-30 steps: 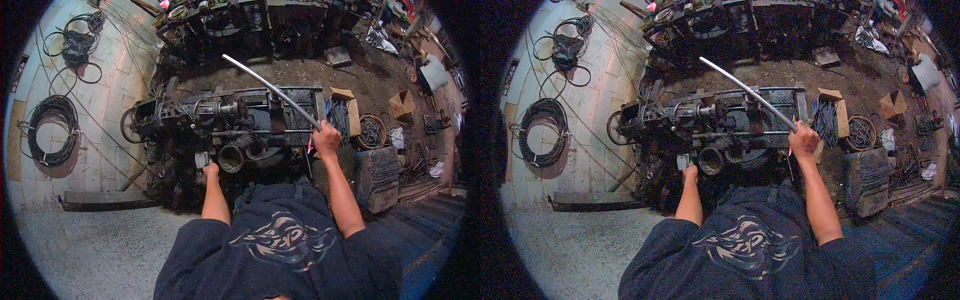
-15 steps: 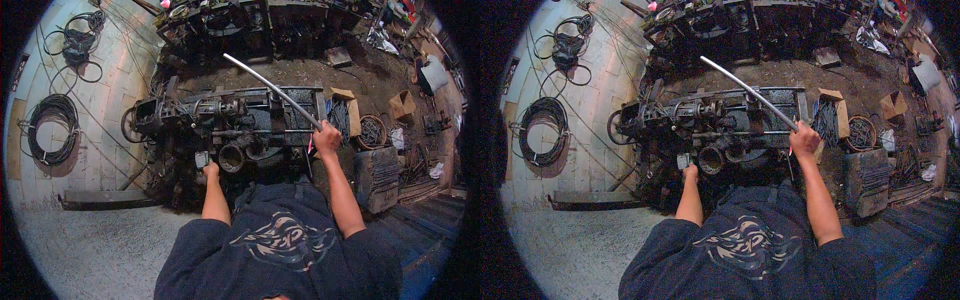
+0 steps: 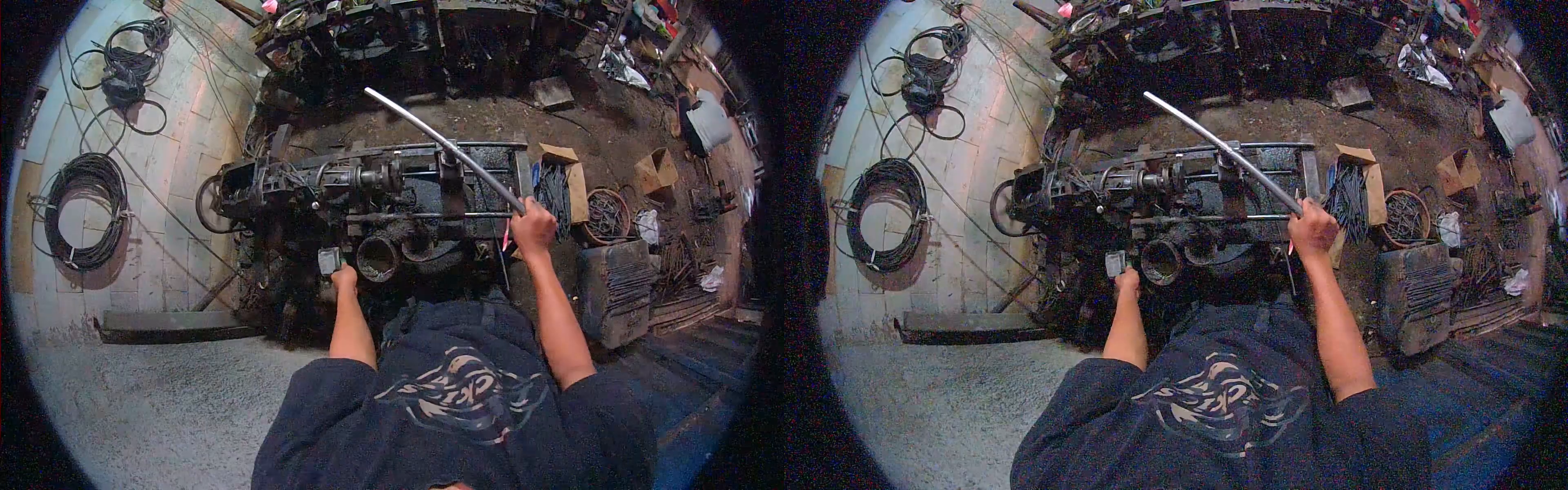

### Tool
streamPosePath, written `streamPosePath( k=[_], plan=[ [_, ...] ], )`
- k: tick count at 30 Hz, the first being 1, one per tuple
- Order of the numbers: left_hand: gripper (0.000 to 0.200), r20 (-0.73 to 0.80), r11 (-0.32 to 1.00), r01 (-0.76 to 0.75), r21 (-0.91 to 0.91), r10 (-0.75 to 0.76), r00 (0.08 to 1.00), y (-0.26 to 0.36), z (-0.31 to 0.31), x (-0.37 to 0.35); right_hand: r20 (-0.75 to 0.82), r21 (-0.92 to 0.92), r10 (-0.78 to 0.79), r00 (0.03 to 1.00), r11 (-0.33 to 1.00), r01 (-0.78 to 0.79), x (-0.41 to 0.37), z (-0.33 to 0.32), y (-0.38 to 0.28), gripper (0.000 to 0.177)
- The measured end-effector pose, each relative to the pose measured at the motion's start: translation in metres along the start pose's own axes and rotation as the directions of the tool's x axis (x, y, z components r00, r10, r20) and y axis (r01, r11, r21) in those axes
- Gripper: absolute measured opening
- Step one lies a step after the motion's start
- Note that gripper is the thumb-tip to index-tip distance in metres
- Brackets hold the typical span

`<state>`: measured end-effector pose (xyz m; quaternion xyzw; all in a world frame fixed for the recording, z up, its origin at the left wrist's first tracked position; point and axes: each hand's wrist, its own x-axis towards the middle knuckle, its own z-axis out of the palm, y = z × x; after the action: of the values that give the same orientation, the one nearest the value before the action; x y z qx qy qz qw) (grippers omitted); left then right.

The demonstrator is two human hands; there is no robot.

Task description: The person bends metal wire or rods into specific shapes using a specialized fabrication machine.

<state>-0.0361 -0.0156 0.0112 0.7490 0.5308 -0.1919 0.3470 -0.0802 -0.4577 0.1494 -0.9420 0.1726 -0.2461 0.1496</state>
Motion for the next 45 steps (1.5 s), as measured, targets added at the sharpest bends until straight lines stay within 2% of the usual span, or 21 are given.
streamPosePath(
  k=[5, 8, 12, 14, 15, 16, 18, 19, 20, 22, 23, 24, 26, 27, 29, 31, 36, 38, 40, 43, 45],
  plan=[
    [0.048, -0.072, 0.989, -0.061, -0.134, 0.052, 0.996, -0.005, 0.002, -0.003, -0.007, -0.012, -0.013, 1.0, 1.0, 0.013, 0.0, 0.005, 0.003, 0.015],
    [0.049, -0.132, 0.992, -0.03, -0.119, 0.014, 0.991, -0.005, 0.008, 0.004, -0.027, 0.048, -0.032, 0.999, 0.998, 0.033, 0.0, 0.003, 0.003, 0.015],
    [0.05, -0.027, 0.993, 0.015, -0.115, -0.018, 0.999, -0.001, 0.01, 0.025, 0.008, 0.051, -0.032, 0.999, 0.998, 0.031, -0.002, 0.0, 0.005, 0.015],
    [0.052, -0.084, 0.999, 0.041, -0.02, -0.043, 0.996, 0.005, 0.007, 0.018, -0.027, 0.25, -0.058, 0.998, 0.966, 0.063, -0.005, -0.004, 0.007, 0.018],
    [0.053, -0.07, 0.997, -0.074, 0.002, 0.074, 0.995, 0.005, 0.002, 0.007, -0.013, 0.356, -0.006, 1.0, 0.934, 0.01, -0.01, -0.008, 0.007, 0.018],
    [0.053, -0.067, 0.997, -0.074, 0.01, 0.074, 0.995, 0.002, 0.006, 0.023, -0.01, 0.352, 0.001, 1.0, 0.936, 0.003, -0.017, -0.006, 0.011, 0.018],
    [0.051, -0.202, 0.989, -0.055, 0.135, 0.082, 0.976, -0.002, 0.014, 0.051, -0.019, 0.453, 0.261, 0.965, 0.863, -0.224, -0.038, 0.013, 0.029, 0.018],
    [0.049, -0.155, 0.993, -0.117, 0.031, 0.12, 0.981, 0.01, 0.0, 0.004, 0.018, 0.341, 0.347, 0.938, 0.879, -0.332, -0.059, 0.046, 0.054, 0.019],
    [0.049, -0.148, 0.992, -0.116, 0.041, 0.121, 0.982, 0.007, 0.001, 0.005, 0.021, 0.332, 0.354, 0.935, 0.879, -0.341, -0.073, 0.06, 0.059, 0.019],
    [0.046, -0.099, 0.99, -0.135, -0.038, 0.131, 0.986, 0.008, 0.005, 0.011, 0.354, 0.102, 0.361, 0.863, 0.902, -0.419, -0.08, 0.075, 0.061, 0.023],
    [0.045, -0.093, 0.998, -0.059, -0.036, 0.056, 0.994, 0.01, 0.006, 0.016, 0.427, 0.023, 0.398, 0.812, 0.893, -0.45, -0.078, 0.084, 0.058, 0.027],
    [0.045, -0.092, 0.998, -0.057, -0.03, 0.054, 0.994, 0.011, 0.008, 0.014, 0.429, 0.019, 0.403, 0.808, 0.891, -0.454, -0.074, 0.089, 0.049, 0.027],
    [0.046, -0.177, 0.973, -0.15, 0.174, 0.181, 0.967, 0.009, 0.005, 0.012, 0.348, -0.236, 0.592, 0.726, 0.805, -0.544, -0.069, 0.092, 0.026, 0.033],
    [0.046, -0.178, 0.971, -0.15, 0.184, 0.183, 0.967, 0.004, 0.005, 0.018, 0.409, -0.251, 0.569, 0.713, 0.822, -0.512, -0.072, 0.095, 0.024, 0.03],
    [0.048, -0.15, 0.983, -0.171, 0.071, 0.18, 0.972, -0.003, 0.01, 0.029, 0.408, -0.277, 0.58, 0.705, 0.814, -0.51, -0.081, 0.115, 0.032, 0.027],
    [0.048, -0.154, 0.983, -0.157, 0.097, 0.17, 0.973, 0.007, 0.005, 0.005, 0.406, -0.302, 0.588, 0.7, 0.809, -0.505, -0.081, 0.123, 0.035, 0.024],
    [0.05, -0.097, 0.987, -0.08, 0.136, 0.093, 0.991, 0.023, -0.007, -0.023, 0.461, -0.372, 0.5, 0.734, 0.859, -0.351, -0.077, 0.118, 0.04, 0.021],
    [0.052, -0.082, 0.946, -0.198, 0.257, 0.225, 0.971, 0.019, -0.009, -0.026, 0.459, -0.358, 0.503, 0.733, 0.859, -0.366, -0.079, 0.097, 0.03, 0.022],
    [0.053, -0.089, 0.951, -0.204, 0.231, 0.229, 0.969, 0.005, -0.001, 0.003, 0.452, -0.347, 0.503, 0.736, 0.86, -0.375, -0.076, 0.063, 0.02, 0.023],
    [0.054, -0.094, 0.943, -0.235, 0.237, 0.263, 0.96, -0.002, -0.002, 0.01, 0.526, -0.3, 0.49, 0.695, 0.872, -0.387, -0.097, 0.024, 0.025, 0.019],
    [0.056, -0.093, 0.924, -0.224, 0.309, 0.264, 0.96, 0.008, -0.007, -0.007, 0.545, -0.044, 0.368, 0.754, 0.91, -0.412, -0.125, 0.01, 0.03, 0.019]
  ],
)
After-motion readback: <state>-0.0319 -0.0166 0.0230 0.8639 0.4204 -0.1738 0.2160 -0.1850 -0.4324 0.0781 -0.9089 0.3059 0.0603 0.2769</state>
